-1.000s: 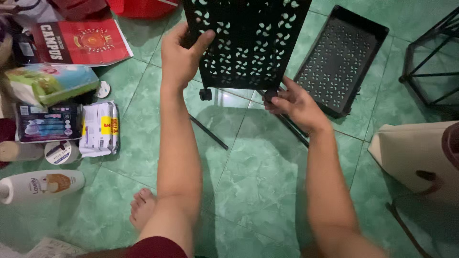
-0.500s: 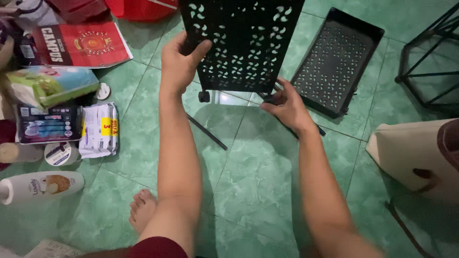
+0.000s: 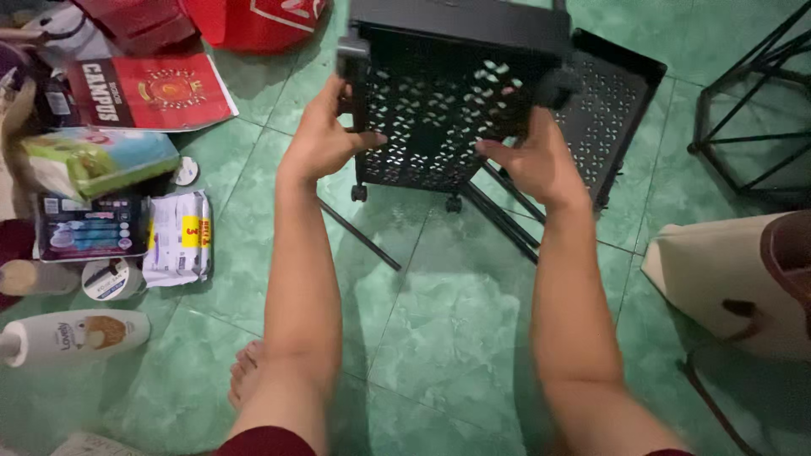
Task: The person assembles a black perforated metal shelving unit by inserting metal rods into the side panels. They handle multiple panels and rods, aligning and pushing them together to form the structure.
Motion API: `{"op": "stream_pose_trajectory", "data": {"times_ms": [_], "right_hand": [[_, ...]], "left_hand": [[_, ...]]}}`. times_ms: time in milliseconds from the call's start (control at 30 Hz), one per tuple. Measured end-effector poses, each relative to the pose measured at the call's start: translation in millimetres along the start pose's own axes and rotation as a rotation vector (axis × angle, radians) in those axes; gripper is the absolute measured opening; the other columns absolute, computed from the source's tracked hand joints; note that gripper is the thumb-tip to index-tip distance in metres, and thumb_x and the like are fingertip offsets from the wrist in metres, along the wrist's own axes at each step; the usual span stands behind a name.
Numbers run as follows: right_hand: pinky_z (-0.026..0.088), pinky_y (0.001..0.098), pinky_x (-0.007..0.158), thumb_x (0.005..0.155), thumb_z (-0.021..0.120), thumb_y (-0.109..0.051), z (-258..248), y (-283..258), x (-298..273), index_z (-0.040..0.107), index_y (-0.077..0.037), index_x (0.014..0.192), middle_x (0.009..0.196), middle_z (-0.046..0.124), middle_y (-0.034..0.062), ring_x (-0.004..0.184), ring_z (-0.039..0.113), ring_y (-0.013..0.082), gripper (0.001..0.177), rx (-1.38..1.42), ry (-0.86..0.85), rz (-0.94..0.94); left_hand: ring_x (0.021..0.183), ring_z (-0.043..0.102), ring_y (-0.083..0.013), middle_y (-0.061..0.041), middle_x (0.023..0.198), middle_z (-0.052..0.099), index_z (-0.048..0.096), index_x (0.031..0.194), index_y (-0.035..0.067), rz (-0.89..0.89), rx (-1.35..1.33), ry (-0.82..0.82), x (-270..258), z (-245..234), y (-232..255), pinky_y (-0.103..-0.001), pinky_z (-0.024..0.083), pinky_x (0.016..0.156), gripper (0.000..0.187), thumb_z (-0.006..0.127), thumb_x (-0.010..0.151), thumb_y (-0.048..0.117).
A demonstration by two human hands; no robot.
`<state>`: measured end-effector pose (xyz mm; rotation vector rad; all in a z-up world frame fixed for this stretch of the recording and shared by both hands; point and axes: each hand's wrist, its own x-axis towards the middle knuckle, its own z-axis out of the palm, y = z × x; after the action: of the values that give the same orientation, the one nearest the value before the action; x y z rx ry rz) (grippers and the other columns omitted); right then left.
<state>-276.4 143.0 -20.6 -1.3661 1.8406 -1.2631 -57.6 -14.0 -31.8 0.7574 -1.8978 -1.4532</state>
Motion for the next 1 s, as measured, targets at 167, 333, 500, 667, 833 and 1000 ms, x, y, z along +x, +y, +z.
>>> {"op": "stream_pose_trajectory", "data": {"times_ms": [167, 333, 500, 667, 833, 1000], "right_hand": [[0.046, 0.0315, 0.094, 0.072, 0.069, 0.005, 12, 4, -5, 0.033, 0.000, 0.126, 0.120, 0.052, 0.0103, 0.109, 0.052, 0.0183, 0.065, 0.129, 0.053, 0.040], [0.050, 0.0352, 0.084, 0.076, 0.066, 0.006, 36, 35, 4, 0.036, 0.000, 0.124, 0.114, 0.054, 0.0122, 0.098, 0.058, 0.0202, 0.057, 0.272, 0.142, 0.023], [0.054, 0.0338, 0.068, 0.085, 0.063, -0.003, 63, 70, 22, 0.043, 0.001, 0.117, 0.104, 0.061, 0.0140, 0.086, 0.065, 0.0174, 0.038, 0.427, 0.293, 0.228], [0.054, 0.0296, 0.071, 0.088, 0.052, -0.007, 92, 131, 52, 0.049, 0.003, 0.115, 0.098, 0.058, 0.0159, 0.081, 0.061, 0.0195, 0.030, 1.133, 0.371, 0.323], [0.048, 0.0263, 0.065, 0.093, 0.048, -0.024, 106, 208, 77, 0.055, -0.001, 0.106, 0.096, 0.062, 0.0116, 0.078, 0.058, 0.0167, 0.026, 1.448, 0.145, 0.389], [0.049, 0.0329, 0.073, 0.088, 0.040, -0.027, 110, 221, 76, 0.056, -0.006, 0.104, 0.096, 0.060, 0.0062, 0.085, 0.058, 0.0175, 0.031, 1.609, 0.030, 0.418]], "left_hand": [[0.094, 0.059, -0.0192, -0.005, 0.099, 0.060, 0.049, 0.112, 0.008, 0.142, 0.273, -0.026, -2, -9, 21, -0.033, 0.048, 0.081, 0.062, 0.078, 0.058, -0.001], [0.098, 0.053, -0.0332, -0.012, 0.105, 0.054, 0.047, 0.112, 0.007, 0.416, 0.524, 0.110, -10, -3, 35, -0.039, 0.045, 0.080, 0.066, 0.078, 0.054, 0.001], [0.093, 0.054, -0.0318, -0.008, 0.099, 0.053, 0.048, 0.113, 0.014, 0.364, 0.751, 0.232, -11, 17, 44, -0.042, 0.045, 0.070, 0.064, 0.078, 0.057, 0.004], [0.086, 0.054, -0.0286, -0.007, 0.090, 0.051, 0.051, 0.109, 0.015, 0.411, 0.859, 0.327, -8, 43, 37, -0.041, 0.045, 0.063, 0.054, 0.070, 0.059, 0.005], [0.084, 0.054, -0.0237, -0.003, 0.086, 0.050, 0.056, 0.104, 0.018, 0.493, 0.940, 0.438, -1, 63, 13, -0.039, 0.045, 0.067, 0.038, 0.058, 0.069, 0.004], [0.079, 0.051, -0.0227, -0.005, 0.082, 0.047, 0.055, 0.099, 0.018, 0.594, 1.028, 0.506, 4, 92, -15, -0.038, 0.043, 0.071, 0.023, 0.056, 0.076, 0.014]]}}
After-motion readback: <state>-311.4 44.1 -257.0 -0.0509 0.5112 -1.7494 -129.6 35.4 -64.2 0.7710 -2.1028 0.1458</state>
